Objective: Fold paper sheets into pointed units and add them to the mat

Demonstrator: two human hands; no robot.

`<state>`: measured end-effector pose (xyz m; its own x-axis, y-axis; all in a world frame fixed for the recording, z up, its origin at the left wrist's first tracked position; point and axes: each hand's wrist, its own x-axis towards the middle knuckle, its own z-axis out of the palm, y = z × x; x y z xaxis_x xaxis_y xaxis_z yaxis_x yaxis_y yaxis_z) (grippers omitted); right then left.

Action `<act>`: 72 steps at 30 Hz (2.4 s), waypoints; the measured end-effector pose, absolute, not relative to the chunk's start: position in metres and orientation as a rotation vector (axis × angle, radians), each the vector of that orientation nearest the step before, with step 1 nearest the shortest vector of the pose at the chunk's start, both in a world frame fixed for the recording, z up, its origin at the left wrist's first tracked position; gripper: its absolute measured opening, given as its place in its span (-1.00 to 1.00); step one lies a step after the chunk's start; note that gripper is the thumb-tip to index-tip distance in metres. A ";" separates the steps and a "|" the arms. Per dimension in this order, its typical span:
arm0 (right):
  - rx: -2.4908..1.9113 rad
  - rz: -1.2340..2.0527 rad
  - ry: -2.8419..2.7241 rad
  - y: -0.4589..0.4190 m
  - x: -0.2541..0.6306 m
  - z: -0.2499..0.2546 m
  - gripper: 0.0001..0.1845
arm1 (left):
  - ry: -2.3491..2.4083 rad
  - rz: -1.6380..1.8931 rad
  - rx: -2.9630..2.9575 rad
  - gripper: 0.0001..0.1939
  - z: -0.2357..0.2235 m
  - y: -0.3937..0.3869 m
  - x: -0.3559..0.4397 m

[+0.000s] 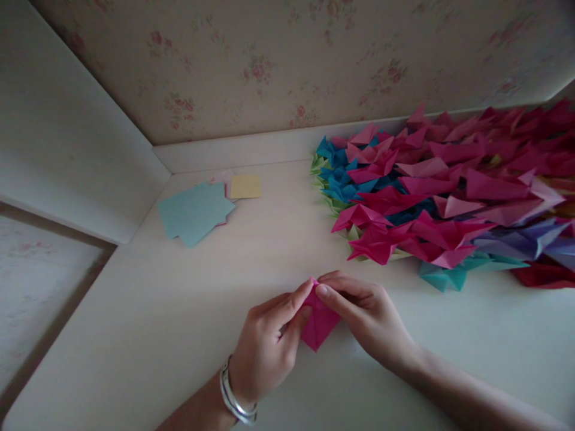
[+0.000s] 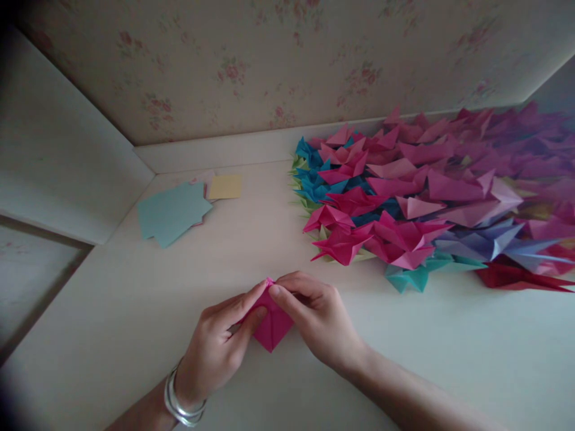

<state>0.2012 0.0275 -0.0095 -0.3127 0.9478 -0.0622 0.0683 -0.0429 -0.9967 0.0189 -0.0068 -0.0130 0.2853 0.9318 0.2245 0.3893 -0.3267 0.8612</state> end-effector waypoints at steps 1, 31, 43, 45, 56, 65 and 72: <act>-1.129 1.444 -1.467 0.028 0.201 -0.010 -0.70 | 1.191 0.990 1.868 -0.47 -0.013 -0.007 0.019; -1.135 1.504 -1.144 0.021 0.196 -0.020 -0.74 | 1.256 0.881 1.562 -0.41 -0.011 -0.012 0.024; -1.110 1.648 -1.174 0.022 0.192 -0.022 -0.71 | 0.989 0.850 0.942 -0.57 -0.005 0.002 0.033; -1.096 1.638 -1.199 0.023 0.192 -0.021 -0.74 | 0.973 0.851 0.927 -0.60 -0.004 0.002 0.032; -1.075 1.561 -1.382 0.031 0.208 -0.013 -0.81 | 1.067 0.932 0.716 -0.53 -0.006 0.005 0.018; -0.994 1.709 -1.205 0.029 0.205 -0.014 -0.82 | 1.186 1.161 0.867 -0.73 0.001 0.005 0.013; -1.022 1.679 -1.374 0.030 0.210 -0.012 -0.78 | 1.190 1.176 0.904 -0.52 0.000 0.001 0.012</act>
<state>0.2097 0.0300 -0.0118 -0.4208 0.8978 -0.1298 -0.0501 -0.1659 -0.9849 0.0124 0.0007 0.0002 -0.0257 0.9789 -0.2026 -0.1905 0.1942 0.9623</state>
